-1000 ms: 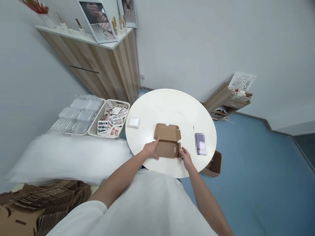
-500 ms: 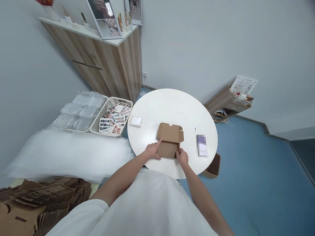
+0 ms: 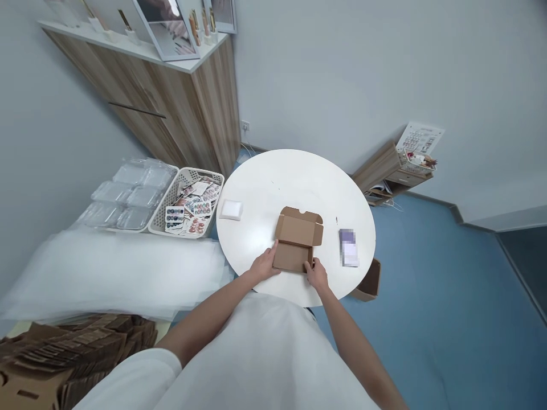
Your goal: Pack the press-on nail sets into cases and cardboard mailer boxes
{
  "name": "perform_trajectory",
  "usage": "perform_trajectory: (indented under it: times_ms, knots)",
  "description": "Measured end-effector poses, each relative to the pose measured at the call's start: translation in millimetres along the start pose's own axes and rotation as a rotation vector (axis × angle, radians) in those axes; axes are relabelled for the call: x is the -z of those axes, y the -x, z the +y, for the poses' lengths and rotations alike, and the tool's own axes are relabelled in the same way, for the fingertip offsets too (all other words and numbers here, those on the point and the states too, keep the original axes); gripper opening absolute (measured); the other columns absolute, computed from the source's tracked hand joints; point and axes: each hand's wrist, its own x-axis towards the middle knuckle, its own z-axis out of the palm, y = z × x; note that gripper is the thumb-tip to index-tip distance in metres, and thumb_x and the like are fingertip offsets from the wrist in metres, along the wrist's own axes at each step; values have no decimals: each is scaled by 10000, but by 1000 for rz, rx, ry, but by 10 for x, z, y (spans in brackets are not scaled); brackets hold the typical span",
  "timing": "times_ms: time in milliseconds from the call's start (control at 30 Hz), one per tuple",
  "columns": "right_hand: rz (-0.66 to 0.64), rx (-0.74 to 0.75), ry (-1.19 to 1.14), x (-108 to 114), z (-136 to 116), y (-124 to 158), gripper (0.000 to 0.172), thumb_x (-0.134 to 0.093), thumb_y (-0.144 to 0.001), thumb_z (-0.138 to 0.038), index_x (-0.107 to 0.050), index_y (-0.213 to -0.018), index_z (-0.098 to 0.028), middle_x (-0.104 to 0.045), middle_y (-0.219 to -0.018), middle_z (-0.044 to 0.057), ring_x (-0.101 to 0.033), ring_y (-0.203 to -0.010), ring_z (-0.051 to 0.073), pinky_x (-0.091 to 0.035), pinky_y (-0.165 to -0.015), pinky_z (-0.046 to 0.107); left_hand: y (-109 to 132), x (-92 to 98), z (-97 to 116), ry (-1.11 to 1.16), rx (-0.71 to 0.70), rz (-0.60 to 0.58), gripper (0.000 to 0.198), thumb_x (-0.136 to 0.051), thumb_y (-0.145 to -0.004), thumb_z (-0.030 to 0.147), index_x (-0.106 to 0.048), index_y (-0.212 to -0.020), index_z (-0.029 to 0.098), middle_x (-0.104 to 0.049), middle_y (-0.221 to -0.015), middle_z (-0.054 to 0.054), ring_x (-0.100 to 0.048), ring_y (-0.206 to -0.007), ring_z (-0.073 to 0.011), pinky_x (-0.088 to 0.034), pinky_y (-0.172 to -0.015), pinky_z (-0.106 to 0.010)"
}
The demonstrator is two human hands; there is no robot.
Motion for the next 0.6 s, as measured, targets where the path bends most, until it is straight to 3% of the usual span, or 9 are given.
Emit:
perform_trajectory:
  times_ms: [133,267,433,600]
  knots:
    - [-36,18,-399,33,144,117,498,-426,-754,-488,-400,-1169,-214,-541,-1024,66,-562,-610,133,-440,-532,275,124,-182,-23,276,31,173,829,-622,-657,377,-191,-1340,186,-414,-1225,-145,-515,-1006,-237,-418,-826,-342]
    - [-125,32,-663,60,217,212,551,-491,-719,-496,-399,-1189,-225,-495,-1114,86,-576,-617,130,-476,-581,306,155,-320,28,475,119,262,637,-640,-643,319,-398,-1216,179,-478,-1166,-126,-548,-932,-212,-460,-760,-334]
    - [-148,90,-836,127,212,171,556,-557,-690,-469,-438,-1172,-218,-485,-1169,94,-587,-847,188,-476,-746,339,15,-388,154,590,195,307,629,-663,-612,262,-435,-1196,205,-480,-1187,-114,-528,-979,-224,-472,-683,-294]
    - [-201,99,-940,250,224,-24,638,-587,-672,-458,-392,-1234,-228,-433,-1269,88,-514,-1036,213,-420,-880,358,-215,-386,330,675,217,322,635,-651,-624,231,-418,-1214,225,-450,-1244,-106,-459,-1094,-237,-449,-760,-307]
